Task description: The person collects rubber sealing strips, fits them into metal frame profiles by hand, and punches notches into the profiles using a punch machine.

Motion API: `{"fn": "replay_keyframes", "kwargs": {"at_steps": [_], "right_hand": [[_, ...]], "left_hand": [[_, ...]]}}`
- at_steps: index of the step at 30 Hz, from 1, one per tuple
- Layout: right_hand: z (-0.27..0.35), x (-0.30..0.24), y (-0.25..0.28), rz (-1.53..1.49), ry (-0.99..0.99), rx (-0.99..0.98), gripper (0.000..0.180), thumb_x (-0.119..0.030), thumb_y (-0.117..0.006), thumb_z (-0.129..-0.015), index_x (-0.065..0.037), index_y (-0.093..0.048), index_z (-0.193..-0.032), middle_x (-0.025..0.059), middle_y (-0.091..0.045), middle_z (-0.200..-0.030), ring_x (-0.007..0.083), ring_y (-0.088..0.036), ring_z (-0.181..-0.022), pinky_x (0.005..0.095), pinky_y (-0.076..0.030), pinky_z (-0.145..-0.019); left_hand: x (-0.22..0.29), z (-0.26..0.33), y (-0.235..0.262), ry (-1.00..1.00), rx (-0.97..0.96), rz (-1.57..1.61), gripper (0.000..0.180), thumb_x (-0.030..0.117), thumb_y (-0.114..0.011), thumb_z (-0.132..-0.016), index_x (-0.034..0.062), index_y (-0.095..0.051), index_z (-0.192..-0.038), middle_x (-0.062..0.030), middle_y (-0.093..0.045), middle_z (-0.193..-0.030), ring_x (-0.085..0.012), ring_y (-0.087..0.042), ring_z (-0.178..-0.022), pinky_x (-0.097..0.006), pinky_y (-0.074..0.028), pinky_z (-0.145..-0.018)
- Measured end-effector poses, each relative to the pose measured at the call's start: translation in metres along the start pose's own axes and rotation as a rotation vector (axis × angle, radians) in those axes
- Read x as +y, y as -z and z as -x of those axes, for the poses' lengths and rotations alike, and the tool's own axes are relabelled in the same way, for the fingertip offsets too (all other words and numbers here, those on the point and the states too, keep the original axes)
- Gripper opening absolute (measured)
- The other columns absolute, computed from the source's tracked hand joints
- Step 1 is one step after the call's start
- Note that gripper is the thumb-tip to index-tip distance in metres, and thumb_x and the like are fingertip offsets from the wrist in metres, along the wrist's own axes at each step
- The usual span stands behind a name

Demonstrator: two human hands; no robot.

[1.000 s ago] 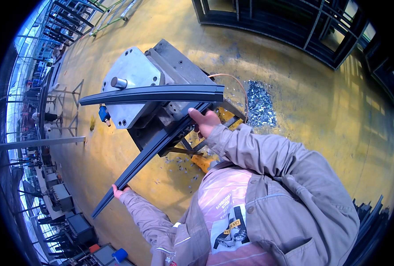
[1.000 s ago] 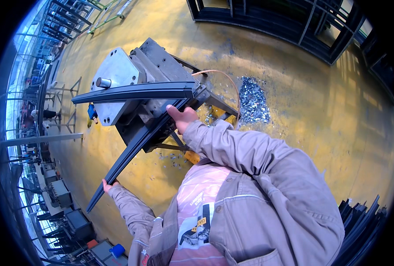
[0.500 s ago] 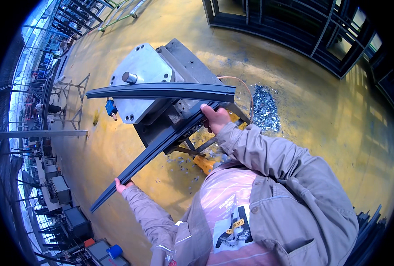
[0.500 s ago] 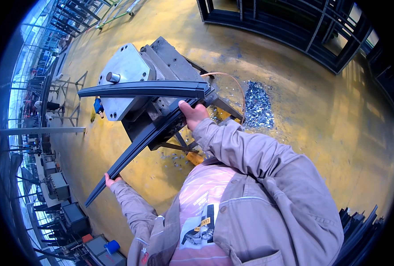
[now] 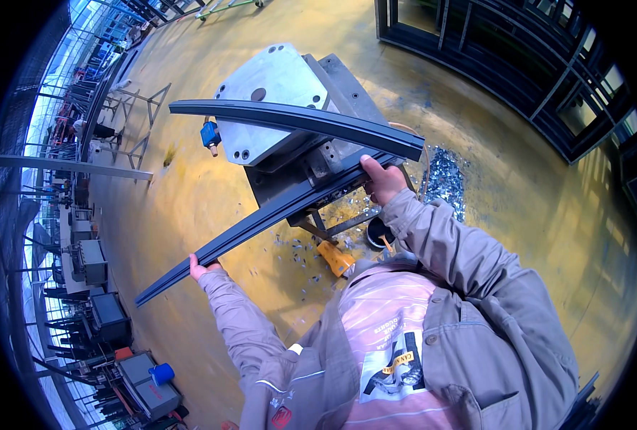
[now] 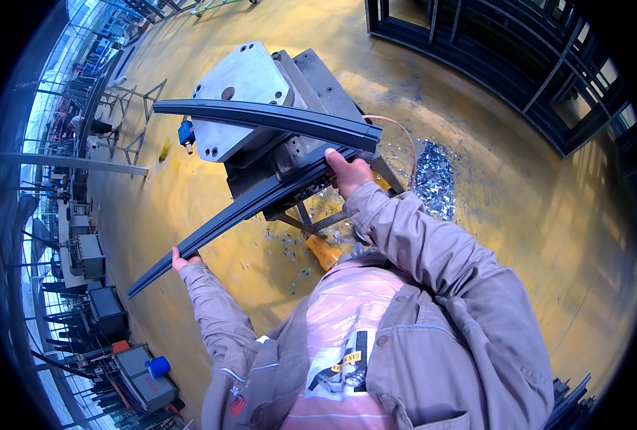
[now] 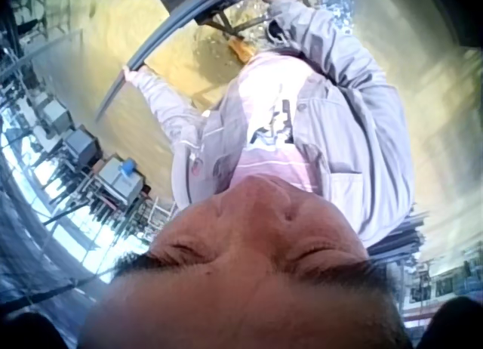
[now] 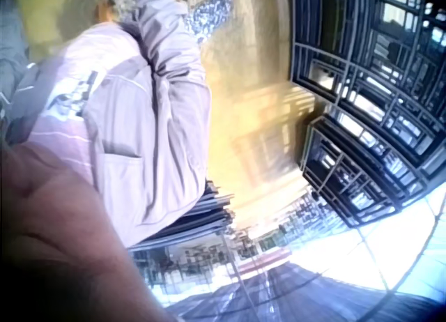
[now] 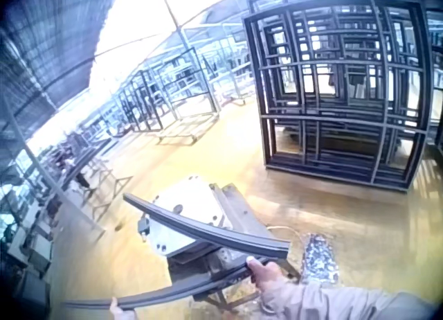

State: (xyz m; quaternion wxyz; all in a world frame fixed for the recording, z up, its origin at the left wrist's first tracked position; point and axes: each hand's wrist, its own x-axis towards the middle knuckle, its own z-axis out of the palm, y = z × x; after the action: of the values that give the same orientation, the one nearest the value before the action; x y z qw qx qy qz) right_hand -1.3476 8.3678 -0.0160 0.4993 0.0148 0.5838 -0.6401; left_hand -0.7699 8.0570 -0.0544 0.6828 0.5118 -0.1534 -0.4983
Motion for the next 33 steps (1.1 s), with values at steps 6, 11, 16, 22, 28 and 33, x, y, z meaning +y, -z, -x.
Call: {"fn": "replay_keyframes", "kwargs": {"at_steps": [6, 11, 16, 22, 28, 33], "right_hand": [[0.002, -0.010, 0.018, 0.113, -0.037, -0.048, 0.064, -0.067, -0.079, -0.110, -0.003, -0.079, -0.119, 0.0074, -0.077, -0.102, 0.0149, -0.062, -0.073, 0.0358, -0.052, -0.058], [-0.005, -0.014, 0.031, 0.102, 0.029, -0.045, 0.056, -0.063, -0.077, -0.113, -0.007, -0.079, -0.115, 0.0048, -0.077, -0.100, 0.0125, -0.061, -0.072, 0.0326, -0.047, -0.057], [-0.008, -0.019, 0.038, 0.019, 0.001, -0.082, 0.042, -0.056, -0.076, -0.116, -0.014, -0.076, -0.118, 0.0000, -0.073, -0.096, 0.0092, -0.061, -0.071, 0.0289, -0.043, -0.056], [0.018, -0.013, 0.094, 0.022, -0.078, -0.227, 0.036, -0.042, -0.078, -0.118, -0.008, -0.071, -0.131, 0.0026, -0.072, -0.097, 0.0096, -0.060, -0.068, 0.0300, -0.044, -0.056], [0.059, 0.007, 0.153, 0.477, 0.035, -0.294, 0.036, -0.029, -0.086, -0.113, -0.003, -0.072, -0.133, 0.0085, -0.077, -0.109, 0.0172, -0.071, -0.085, 0.0345, -0.059, -0.074], [0.130, -0.043, 0.057, 1.272, 1.090, -0.597, 0.084, -0.026, -0.102, -0.089, -0.009, -0.064, -0.162, 0.0218, -0.064, -0.161, 0.0466, -0.067, -0.145, 0.0524, -0.057, -0.122]], "left_hand": [[-0.011, -0.009, 0.004, 0.050, -0.023, 0.038, 0.047, 0.037, -0.084, -0.114, 0.0041, -0.071, -0.146, -0.0162, -0.081, -0.141, -0.0375, -0.080, -0.124, -0.058, -0.069, -0.110], [-0.015, -0.025, 0.015, 0.048, 0.093, -0.017, 0.049, 0.037, -0.083, -0.114, 0.0026, -0.071, -0.147, -0.0165, -0.081, -0.142, -0.0372, -0.080, -0.125, -0.058, -0.069, -0.109], [0.024, -0.059, 0.020, -0.024, 0.106, 0.043, 0.050, 0.036, -0.083, -0.114, 0.0003, -0.070, -0.147, -0.0176, -0.081, -0.141, -0.0378, -0.080, -0.125, -0.057, -0.069, -0.109], [0.094, -0.076, 0.040, -0.038, 0.231, -0.079, 0.045, 0.036, -0.081, -0.113, 0.0000, -0.075, -0.140, -0.0198, -0.083, -0.138, -0.0391, -0.083, -0.122, -0.056, -0.070, -0.108], [0.166, -0.092, 0.090, -0.052, 0.299, -0.210, 0.049, 0.045, -0.076, -0.114, 0.0024, -0.077, -0.138, -0.0193, -0.085, -0.136, -0.0408, -0.085, -0.118, -0.057, -0.071, -0.102], [0.209, -0.085, 0.163, -0.144, 0.283, -0.193, 0.042, 0.025, -0.082, -0.110, -0.0038, -0.073, -0.139, -0.0208, -0.080, -0.140, -0.0442, -0.080, -0.122, -0.062, -0.066, -0.113]]}}
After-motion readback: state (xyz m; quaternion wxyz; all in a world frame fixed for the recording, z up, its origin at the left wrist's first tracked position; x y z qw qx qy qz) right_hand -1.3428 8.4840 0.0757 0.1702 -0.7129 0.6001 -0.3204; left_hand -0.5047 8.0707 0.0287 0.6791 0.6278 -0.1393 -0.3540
